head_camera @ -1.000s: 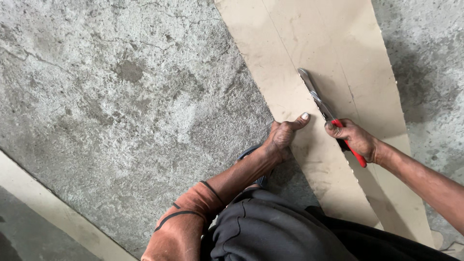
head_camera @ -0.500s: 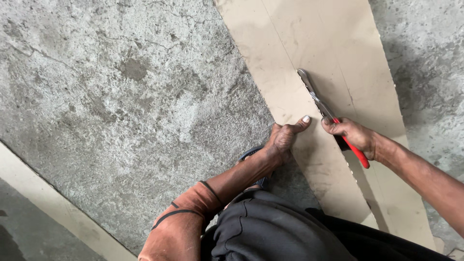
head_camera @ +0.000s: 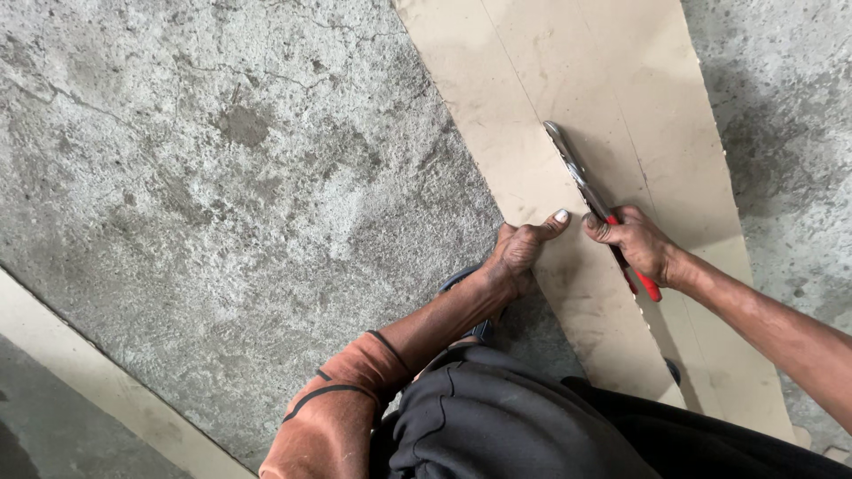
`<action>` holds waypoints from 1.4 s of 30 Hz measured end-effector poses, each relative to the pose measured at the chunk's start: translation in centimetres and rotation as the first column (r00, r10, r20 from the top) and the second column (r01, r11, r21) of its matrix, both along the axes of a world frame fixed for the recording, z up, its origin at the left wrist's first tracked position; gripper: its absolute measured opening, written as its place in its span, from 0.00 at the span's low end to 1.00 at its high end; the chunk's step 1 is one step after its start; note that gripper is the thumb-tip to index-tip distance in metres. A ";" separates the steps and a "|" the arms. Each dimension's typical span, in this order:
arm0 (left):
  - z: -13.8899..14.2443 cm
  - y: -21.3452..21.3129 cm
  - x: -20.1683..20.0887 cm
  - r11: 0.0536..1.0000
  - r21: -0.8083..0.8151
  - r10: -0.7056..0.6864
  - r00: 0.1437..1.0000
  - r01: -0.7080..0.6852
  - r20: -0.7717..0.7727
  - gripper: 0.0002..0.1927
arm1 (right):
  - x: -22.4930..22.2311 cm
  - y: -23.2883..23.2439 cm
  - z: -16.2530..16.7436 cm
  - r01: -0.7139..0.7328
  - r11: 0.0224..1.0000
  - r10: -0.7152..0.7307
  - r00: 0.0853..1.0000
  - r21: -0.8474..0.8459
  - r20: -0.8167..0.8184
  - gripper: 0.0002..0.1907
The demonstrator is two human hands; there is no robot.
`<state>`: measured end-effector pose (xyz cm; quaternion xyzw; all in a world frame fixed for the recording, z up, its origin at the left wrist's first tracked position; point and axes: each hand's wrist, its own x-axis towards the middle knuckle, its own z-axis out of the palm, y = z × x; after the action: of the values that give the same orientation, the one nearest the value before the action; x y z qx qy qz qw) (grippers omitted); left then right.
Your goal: The person cuts cardboard sheets into long strips using red-handled tin snips while kneeling on a concrete floor. They hold each sheet steady with one hand, cut along marked lines, set finished strips aside, and reposition the remaining cardboard to continue cutting.
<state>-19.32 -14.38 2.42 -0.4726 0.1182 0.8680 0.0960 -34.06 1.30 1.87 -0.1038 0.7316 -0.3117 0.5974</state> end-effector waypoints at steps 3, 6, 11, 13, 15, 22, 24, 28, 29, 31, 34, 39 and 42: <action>-0.4 -0.1 0.4 1.000 -0.012 0.026 0.999 -0.027 -0.035 0.29 | 0.7 0.3 -0.8 0.034 0.999 -0.034 0.999 -0.010 -0.016 0.26; -0.8 -0.3 0.6 0.998 -0.012 -0.060 0.998 0.061 0.034 0.29 | 1.1 0.4 -0.7 0.062 0.998 -0.062 0.997 -0.006 -0.049 0.25; -1.0 0.3 0.2 0.993 -0.115 -0.034 0.998 0.028 -0.052 0.30 | -0.2 0.4 0.4 0.234 0.950 -0.291 0.904 0.208 0.313 0.18; -0.8 0.4 0.1 0.996 -0.084 -0.021 0.996 0.014 -0.082 0.30 | -1.0 -0.3 0.7 0.217 0.967 -0.254 0.880 0.136 0.401 0.15; -0.7 0.4 0.0 0.999 -0.049 -0.024 0.998 0.021 -0.051 0.29 | -1.5 -1.4 0.9 0.194 0.966 -0.248 0.875 0.168 0.415 0.14; -0.6 -0.6 -0.2 0.993 -0.088 -0.077 0.996 0.074 -0.036 0.29 | -2.5 -4.6 3.1 0.112 0.925 -0.252 0.897 0.363 0.364 0.22; -0.8 -0.6 -0.3 0.980 -0.137 -0.144 0.990 0.144 0.014 0.29 | -2.4 -4.6 3.0 0.092 0.938 -0.210 0.917 0.333 0.339 0.22; -1.2 -0.4 -0.1 0.996 -0.077 -0.048 0.997 0.043 -0.063 0.31 | -1.5 -3.3 1.5 0.077 0.982 -0.106 0.980 0.175 0.168 0.22; -1.3 -0.5 0.1 0.987 -0.118 -0.108 0.994 0.107 -0.005 0.30 | -1.2 -3.0 1.0 0.061 0.984 -0.080 0.991 0.165 0.108 0.22; -1.4 -0.6 0.4 0.984 -0.130 -0.124 0.992 0.125 0.020 0.30 | -0.7 -2.5 0.1 0.062 0.997 -0.066 0.994 0.041 0.082 0.21; -1.5 -0.6 0.6 0.998 -0.052 -0.020 0.998 0.017 -0.056 0.30 | -0.3 -1.9 -0.7 0.068 0.998 -0.068 0.996 0.002 0.058 0.20; -2.3 -0.8 0.7 1.000 0.018 0.017 0.998 -0.016 -0.064 0.31 | 0.6 -1.9 -1.4 0.072 0.997 -0.071 0.997 0.015 -0.015 0.20; -2.8 -0.9 1.3 0.999 0.032 -0.033 0.999 0.033 -0.014 0.31 | 1.4 -2.0 -1.6 0.051 0.998 -0.045 0.988 0.038 -0.148 0.22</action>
<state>-18.04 -15.32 -0.39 -0.4632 0.1126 0.8712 0.1171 -32.69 -0.69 0.26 -0.0964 0.7823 -0.3019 0.5363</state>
